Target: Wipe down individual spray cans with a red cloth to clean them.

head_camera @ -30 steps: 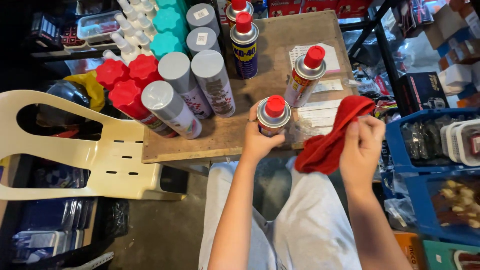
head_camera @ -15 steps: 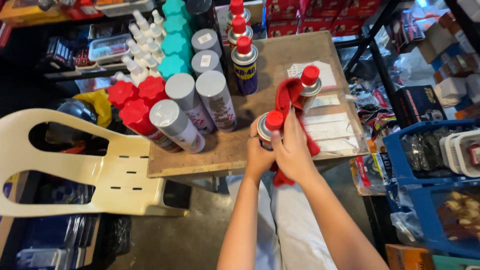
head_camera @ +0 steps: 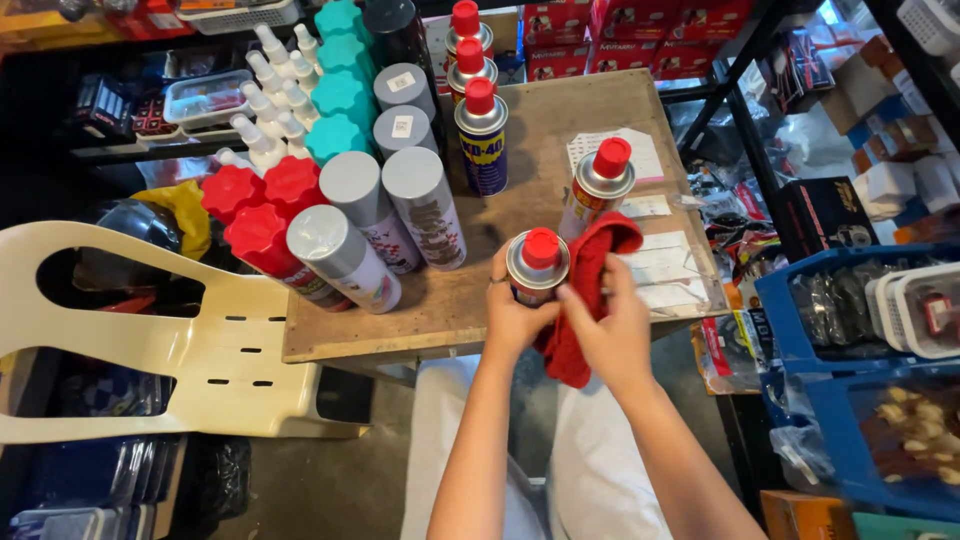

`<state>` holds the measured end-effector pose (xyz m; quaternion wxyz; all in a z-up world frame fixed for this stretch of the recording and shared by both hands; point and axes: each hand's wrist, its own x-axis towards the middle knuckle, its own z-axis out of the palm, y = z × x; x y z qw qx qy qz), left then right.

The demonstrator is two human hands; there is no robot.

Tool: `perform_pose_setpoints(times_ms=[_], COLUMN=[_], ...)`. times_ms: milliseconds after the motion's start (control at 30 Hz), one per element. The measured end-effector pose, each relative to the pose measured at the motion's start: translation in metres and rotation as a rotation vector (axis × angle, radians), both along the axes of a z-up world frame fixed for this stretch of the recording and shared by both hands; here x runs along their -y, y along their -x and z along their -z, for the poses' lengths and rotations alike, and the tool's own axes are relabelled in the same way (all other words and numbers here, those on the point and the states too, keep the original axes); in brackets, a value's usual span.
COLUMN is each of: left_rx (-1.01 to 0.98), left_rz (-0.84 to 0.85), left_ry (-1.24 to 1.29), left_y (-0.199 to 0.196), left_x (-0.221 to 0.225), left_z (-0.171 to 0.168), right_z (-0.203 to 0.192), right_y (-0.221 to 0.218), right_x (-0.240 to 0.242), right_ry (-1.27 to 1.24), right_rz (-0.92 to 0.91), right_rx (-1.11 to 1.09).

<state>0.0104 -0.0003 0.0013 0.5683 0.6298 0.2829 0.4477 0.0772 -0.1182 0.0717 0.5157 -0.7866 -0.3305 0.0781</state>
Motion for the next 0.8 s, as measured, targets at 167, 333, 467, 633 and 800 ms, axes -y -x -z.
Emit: perform_pose_setpoints(times_ms=[167,333,467,633,800], left_rx=[-0.02,-0.034,-0.038,-0.028,0.081], left_rz=[0.007,-0.032,-0.048,-0.065,-0.078], left_ry=[0.014,0.03,0.04,0.028,-0.027], left_y=[0.003,-0.001,-0.003,-0.01,-0.014], left_x=[0.001,0.006,0.005,0.004,0.006], left_z=[-0.017,-0.026,-0.016,0.002,0.009], right_z=[-0.006,-0.036,-0.02,-0.005,0.009], right_y=[-0.015,-0.016,-0.012,-0.004,-0.001], right_x=[0.002,-0.02,-0.034,-0.026,-0.018], right_ry=[-0.41,-0.565,-0.101,-0.125,-0.108], right_rz=[0.118,-0.086,-0.186,-0.219,-0.158], right_rx=[-0.008,-0.096,0.309,0.159,0.115])
